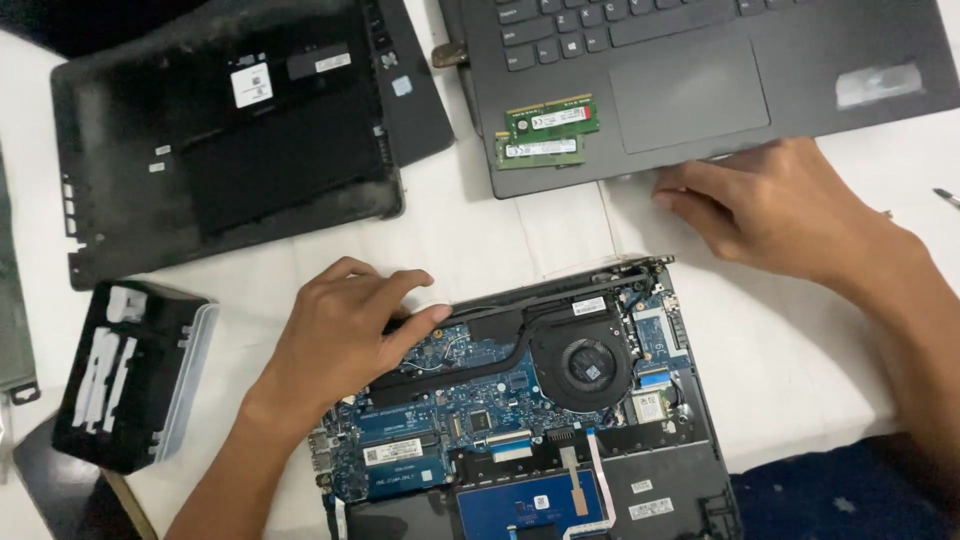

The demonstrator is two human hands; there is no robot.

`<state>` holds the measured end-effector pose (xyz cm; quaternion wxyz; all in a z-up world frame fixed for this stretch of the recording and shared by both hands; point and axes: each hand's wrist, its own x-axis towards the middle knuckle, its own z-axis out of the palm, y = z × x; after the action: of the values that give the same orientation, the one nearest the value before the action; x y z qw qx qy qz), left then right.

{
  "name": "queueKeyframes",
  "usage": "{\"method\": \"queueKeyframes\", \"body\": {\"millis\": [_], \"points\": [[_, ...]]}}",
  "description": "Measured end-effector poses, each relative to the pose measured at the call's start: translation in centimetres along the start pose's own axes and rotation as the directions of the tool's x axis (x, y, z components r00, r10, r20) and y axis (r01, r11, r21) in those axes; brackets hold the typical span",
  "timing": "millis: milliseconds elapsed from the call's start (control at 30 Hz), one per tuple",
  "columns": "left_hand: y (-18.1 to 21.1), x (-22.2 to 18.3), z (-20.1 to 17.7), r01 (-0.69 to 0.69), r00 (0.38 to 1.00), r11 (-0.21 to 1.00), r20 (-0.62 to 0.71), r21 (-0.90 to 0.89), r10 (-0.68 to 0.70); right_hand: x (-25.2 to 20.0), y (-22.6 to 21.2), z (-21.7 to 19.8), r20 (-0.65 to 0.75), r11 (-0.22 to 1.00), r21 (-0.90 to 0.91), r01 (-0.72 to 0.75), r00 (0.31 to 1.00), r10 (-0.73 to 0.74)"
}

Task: Removing a RAM module from a laptop motherboard and performing internal maintenance using a screwdriver.

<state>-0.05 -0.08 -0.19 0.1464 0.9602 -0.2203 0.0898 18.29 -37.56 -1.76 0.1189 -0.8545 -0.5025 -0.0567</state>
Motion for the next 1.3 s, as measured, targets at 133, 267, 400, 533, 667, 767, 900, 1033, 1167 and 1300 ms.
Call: {"method": "queueKeyframes", "body": {"millis": [133, 267, 400, 533, 667, 767, 900, 1033, 1167, 1300], "points": [[-0.2, -0.3, 0.5, 0.037, 0.999, 0.999, 0.032, 0.034, -0.038, -0.1, 0.3, 0.4, 0.026, 0.999, -0.026, -0.018, 0.999, 0.019], [-0.4, -0.3, 0.7, 0.028, 0.999, 1.0, 0.02, 0.007, -0.028, -0.2, 0.3, 0.6, 0.036, 0.999, -0.042, -0.029, 0.999, 0.03], [-0.3, -0.2, 0.7, 0.07, 0.995, 0.998, 0.067, -0.006, -0.069, -0.2, 0.3, 0.7, 0.065, 0.996, -0.055, -0.066, 0.995, 0.07], [-0.3, -0.2, 0.6, 0.069, 0.996, 0.997, 0.058, -0.021, -0.068, 0.0, 0.2, 0.4, 0.035, 0.999, -0.022, -0.037, 0.999, 0.038], [-0.3, -0.2, 0.8, 0.038, 0.999, 0.999, 0.031, 0.001, -0.038, 0.0, 0.1, 0.3, 0.048, 0.999, -0.018, -0.037, 0.998, 0.038], [-0.3, -0.2, 0.7, 0.05, 0.998, 0.999, 0.045, 0.006, -0.05, 0.1, 0.0, 0.2, 0.065, 0.999, -0.011, -0.035, 0.997, 0.035], [-0.3, -0.2, 0.6, 0.035, 0.999, 0.999, 0.038, 0.013, -0.036, 0.1, 0.0, 0.2, 0.042, 1.0, -0.005, -0.006, 0.999, 0.006], [-0.3, -0.2, 0.5, 0.041, 0.998, 0.999, 0.05, 0.004, -0.041, 0.2, -0.3, -0.4, 0.013, 1.0, -0.01, 0.0, 1.0, 0.001], [-0.5, -0.4, 0.6, 0.038, 0.998, 0.999, 0.053, 0.037, -0.04, -0.5, 0.1, -2.3, -0.074, 0.998, 0.052, -0.034, 0.997, 0.037], [-0.3, -0.2, -0.1, 0.039, 0.997, 0.998, 0.062, 0.049, -0.042, -4.4, -0.8, -9.3, -0.273, 0.967, 0.207, -0.149, 0.94, 0.204]]}}
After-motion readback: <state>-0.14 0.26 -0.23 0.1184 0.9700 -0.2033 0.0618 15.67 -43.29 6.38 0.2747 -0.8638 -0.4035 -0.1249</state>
